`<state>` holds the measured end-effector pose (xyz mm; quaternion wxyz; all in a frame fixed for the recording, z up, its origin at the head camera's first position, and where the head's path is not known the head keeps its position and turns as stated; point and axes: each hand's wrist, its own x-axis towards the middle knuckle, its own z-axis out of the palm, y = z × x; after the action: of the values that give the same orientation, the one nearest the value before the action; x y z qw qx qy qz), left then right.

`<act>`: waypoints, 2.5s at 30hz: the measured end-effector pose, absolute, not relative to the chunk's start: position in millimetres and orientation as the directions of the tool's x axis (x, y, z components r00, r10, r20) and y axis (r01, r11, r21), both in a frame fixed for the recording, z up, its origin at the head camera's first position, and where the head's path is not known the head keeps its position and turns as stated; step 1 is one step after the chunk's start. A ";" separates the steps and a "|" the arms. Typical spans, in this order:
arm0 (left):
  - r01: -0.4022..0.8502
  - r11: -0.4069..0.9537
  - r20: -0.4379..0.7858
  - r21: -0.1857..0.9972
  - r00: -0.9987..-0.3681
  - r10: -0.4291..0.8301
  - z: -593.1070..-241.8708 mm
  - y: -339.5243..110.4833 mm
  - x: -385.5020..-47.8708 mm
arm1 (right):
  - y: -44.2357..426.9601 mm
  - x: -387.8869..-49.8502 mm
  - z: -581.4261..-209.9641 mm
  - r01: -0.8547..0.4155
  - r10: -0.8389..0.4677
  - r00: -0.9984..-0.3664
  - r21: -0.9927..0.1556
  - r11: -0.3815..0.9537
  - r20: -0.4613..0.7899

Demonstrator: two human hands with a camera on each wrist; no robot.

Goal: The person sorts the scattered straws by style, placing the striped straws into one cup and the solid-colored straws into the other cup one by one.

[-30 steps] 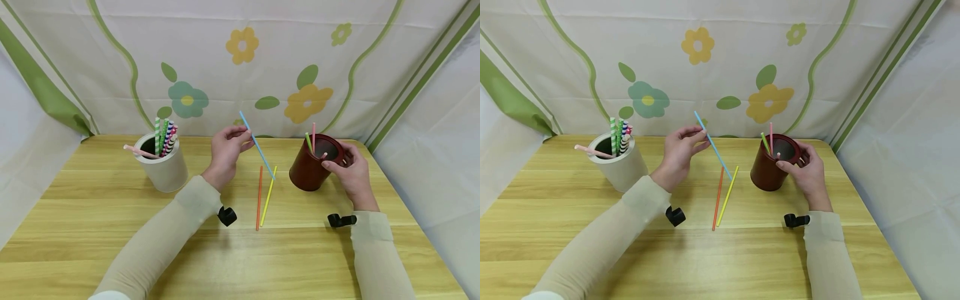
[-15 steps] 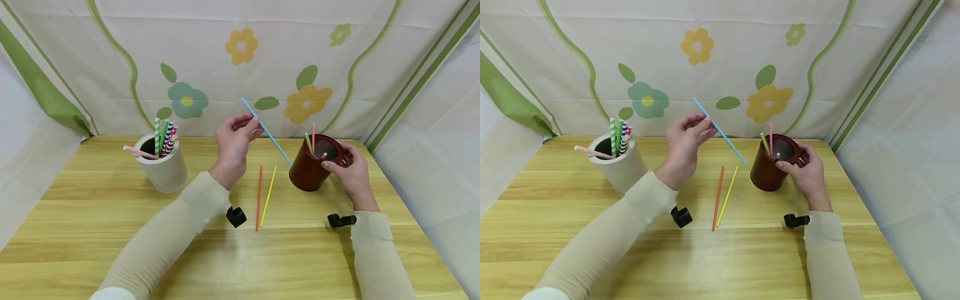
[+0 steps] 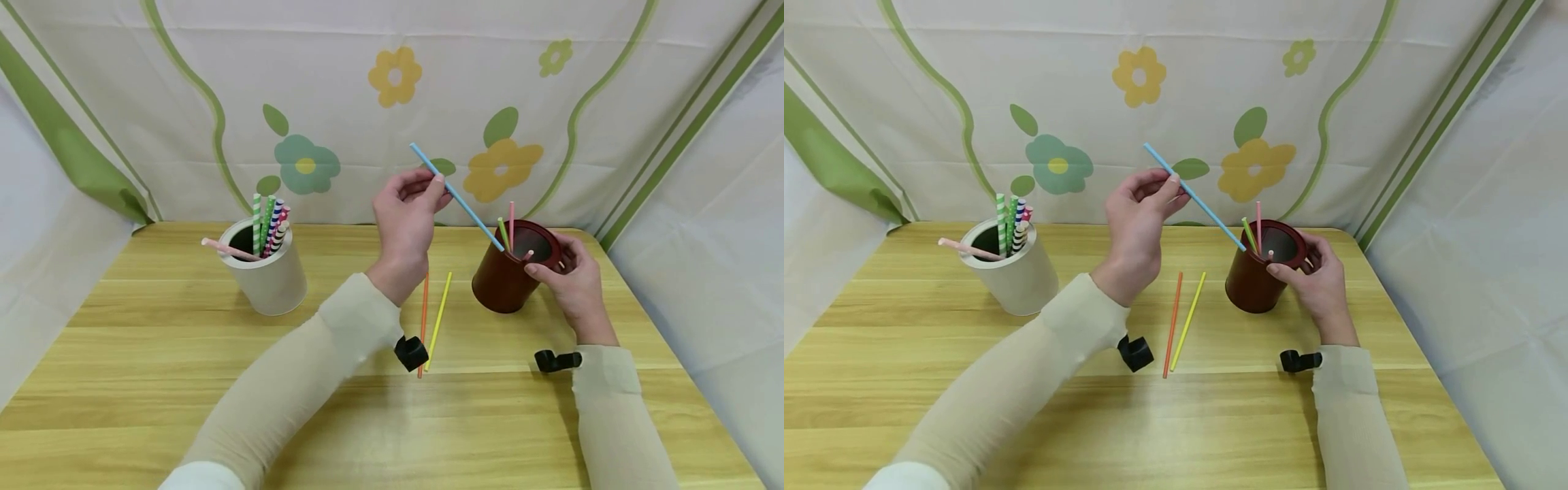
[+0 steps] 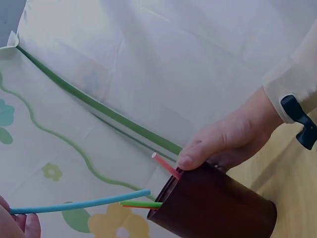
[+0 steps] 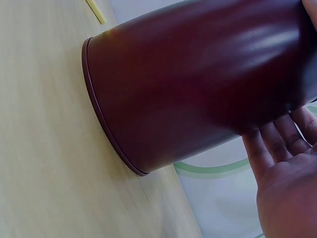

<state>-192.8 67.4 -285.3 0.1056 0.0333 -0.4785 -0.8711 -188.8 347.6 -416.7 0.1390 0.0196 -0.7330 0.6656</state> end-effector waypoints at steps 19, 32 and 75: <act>0.131 -0.411 0.060 0.902 -0.982 -0.180 -306.3 101.9 -196.2 | 346.9 -189.2 -417.4 -0.213 0.155 -0.959 -0.965 0.153 0.236; 0.115 -0.268 0.093 0.956 -0.991 -0.095 -328.4 123.9 -199.2 | 345.5 -188.1 -417.2 -0.233 0.159 -0.954 -0.964 0.131 0.253; 0.067 -0.149 0.062 0.987 -0.997 -0.034 -351.5 135.8 -186.1 | 346.0 -186.8 -417.8 -0.223 0.168 -0.955 -0.966 0.129 0.243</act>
<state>-186.1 135.8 -351.5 0.0332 -0.0126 -0.6515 -0.7578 -186.8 346.0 -417.8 0.1480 0.0186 -0.7365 0.6598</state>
